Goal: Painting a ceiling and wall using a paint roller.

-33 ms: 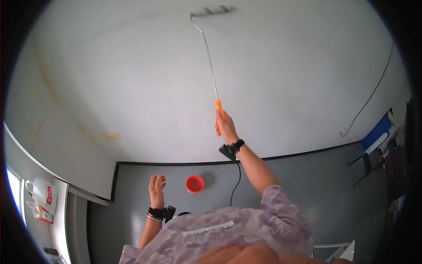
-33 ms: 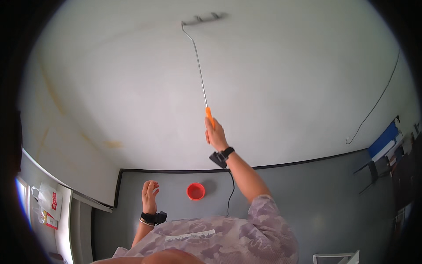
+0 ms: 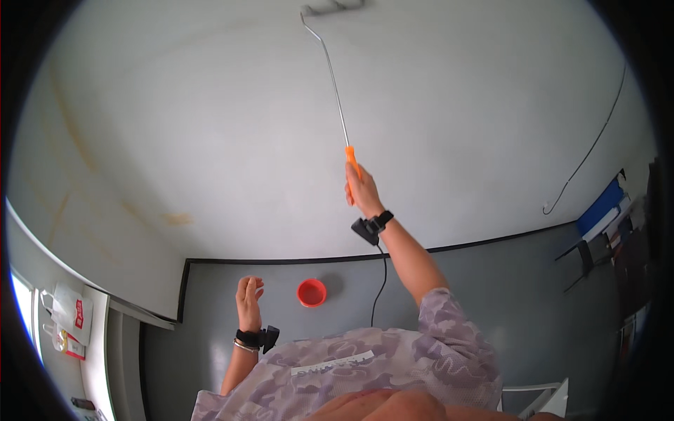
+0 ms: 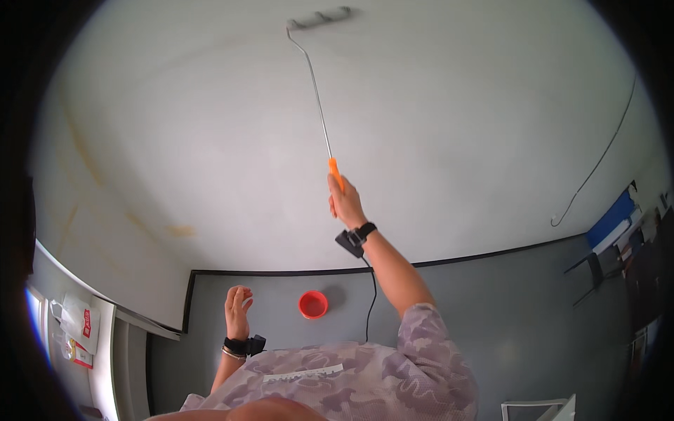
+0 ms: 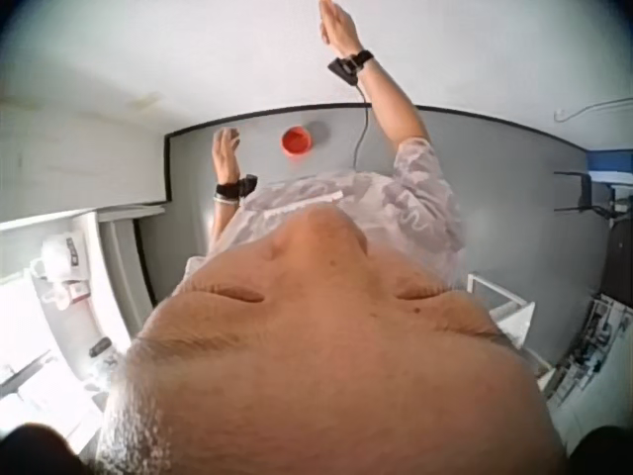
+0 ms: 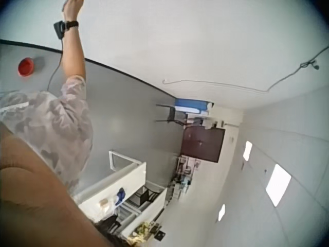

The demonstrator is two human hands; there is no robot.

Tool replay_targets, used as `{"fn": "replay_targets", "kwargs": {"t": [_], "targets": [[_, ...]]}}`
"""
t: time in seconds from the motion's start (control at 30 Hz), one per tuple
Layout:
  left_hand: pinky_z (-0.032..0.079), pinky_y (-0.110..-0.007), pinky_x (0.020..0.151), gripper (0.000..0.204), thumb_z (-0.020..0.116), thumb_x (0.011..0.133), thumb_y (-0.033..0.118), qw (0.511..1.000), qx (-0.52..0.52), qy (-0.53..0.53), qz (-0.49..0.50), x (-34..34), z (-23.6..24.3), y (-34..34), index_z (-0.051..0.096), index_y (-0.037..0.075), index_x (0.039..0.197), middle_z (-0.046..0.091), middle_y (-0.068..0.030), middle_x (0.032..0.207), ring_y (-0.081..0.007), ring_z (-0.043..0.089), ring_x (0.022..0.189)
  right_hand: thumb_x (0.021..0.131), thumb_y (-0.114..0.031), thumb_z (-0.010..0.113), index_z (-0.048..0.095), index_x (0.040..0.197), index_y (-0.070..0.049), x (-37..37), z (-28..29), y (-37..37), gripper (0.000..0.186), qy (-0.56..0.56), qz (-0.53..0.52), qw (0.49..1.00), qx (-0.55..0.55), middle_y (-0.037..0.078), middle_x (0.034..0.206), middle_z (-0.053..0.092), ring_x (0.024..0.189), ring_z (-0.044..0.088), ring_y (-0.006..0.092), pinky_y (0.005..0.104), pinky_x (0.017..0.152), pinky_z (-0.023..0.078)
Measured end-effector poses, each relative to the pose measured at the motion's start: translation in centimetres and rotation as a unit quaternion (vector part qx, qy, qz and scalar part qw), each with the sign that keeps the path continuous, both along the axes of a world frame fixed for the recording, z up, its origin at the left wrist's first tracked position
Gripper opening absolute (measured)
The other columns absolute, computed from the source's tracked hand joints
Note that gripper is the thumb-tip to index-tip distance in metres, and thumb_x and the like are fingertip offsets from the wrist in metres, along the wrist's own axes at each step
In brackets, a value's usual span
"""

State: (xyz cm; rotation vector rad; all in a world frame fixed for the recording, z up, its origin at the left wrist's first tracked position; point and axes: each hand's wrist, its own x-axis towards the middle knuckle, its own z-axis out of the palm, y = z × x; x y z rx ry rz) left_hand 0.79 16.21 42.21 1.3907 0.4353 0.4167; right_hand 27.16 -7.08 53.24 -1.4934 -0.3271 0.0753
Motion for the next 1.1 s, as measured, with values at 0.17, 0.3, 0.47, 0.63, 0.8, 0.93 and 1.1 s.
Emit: {"fn": "replay_targets", "kwargs": {"t": [0.17,0.3,0.47,0.63,0.8,0.93,1.1], "targets": [[0.045,-0.028,0.08,0.017,0.048,0.095,0.024,0.998,-0.02,-0.026,-0.057,0.1,1.7,2.3,0.057,0.009,0.096,0.059,-0.0013,0.094,-0.0114,0.056,0.089,0.093,-0.047,0.045,0.04,0.074,-0.01,0.0,3.5,0.4,0.043,0.005,-0.03,1.0,-0.007,0.0,0.048,0.041,0.034,0.04,0.0101,0.0247,0.034,0.034],[0.046,-0.026,0.077,0.016,0.05,0.095,0.022,0.996,-0.028,-0.026,-0.085,-0.3,2.6,6.5,0.057,0.008,0.095,0.059,-0.0016,0.09,-0.0107,0.056,0.084,0.092,-0.05,0.046,0.041,0.068,-0.01,-2.7,-5.0,2.0,0.047,0.078,-0.071,0.994,0.005,0.002,0.044,0.041,0.032,0.041,0.0111,0.0258,0.031,0.033],[0.047,-0.024,0.075,0.013,0.051,0.094,0.018,0.998,-0.043,-0.009,-0.049,-4.5,2.6,15.1,0.057,0.007,0.091,0.058,-0.0004,0.084,-0.0095,0.056,0.079,0.09,-0.057,0.045,0.041,0.064,-0.012,-11.4,-17.2,6.6,0.053,0.215,-0.095,0.972,0.007,0.001,0.043,0.042,0.03,0.041,0.0113,0.0261,0.03,0.03],[0.046,-0.022,0.069,0.012,0.052,0.093,0.018,0.997,-0.064,0.044,-0.022,-7.3,0.2,20.9,0.057,0.008,0.089,0.057,-0.0002,0.081,-0.0086,0.055,0.076,0.093,-0.053,0.041,0.041,0.067,-0.01,-14.9,-21.8,7.0,0.05,0.249,-0.096,0.964,0.001,0.002,0.046,0.041,0.032,0.04,0.0121,0.026,0.031,0.03],[0.045,-0.023,0.071,0.013,0.051,0.094,0.019,0.998,-0.067,-0.006,-0.006,-6.6,1.0,22.6,0.056,0.008,0.089,0.057,-0.0001,0.081,-0.0083,0.054,0.074,0.093,-0.056,0.038,0.042,0.067,-0.01,-12.3,-17.4,7.9,0.052,0.196,-0.097,0.975,0.029,0.002,0.045,0.041,0.032,0.041,0.0122,0.0259,0.031,0.03],[0.044,-0.022,0.07,0.013,0.051,0.094,0.018,0.996,-0.079,-0.042,0.025,-5.8,1.4,21.0,0.055,0.008,0.087,0.056,0.0001,0.081,-0.0076,0.053,0.073,0.092,-0.061,0.035,0.042,0.064,-0.011,-4.5,-10.1,7.3,0.058,0.086,-0.089,0.992,0.021,0.003,0.042,0.041,0.031,0.042,0.0132,0.0261,0.031,0.03],[0.044,-0.021,0.068,0.013,0.052,0.094,0.018,0.992,-0.109,-0.045,0.035,-6.4,2.4,19.9,0.054,0.008,0.087,0.054,0.0004,0.08,-0.0071,0.052,0.071,0.08,-0.077,0.038,0.041,0.068,-0.012,4.0,6.2,5.8,0.066,0.004,-0.114,0.993,0.027,0.002,0.044,0.04,0.033,0.04,0.012,0.0254,0.032,0.031]]}}
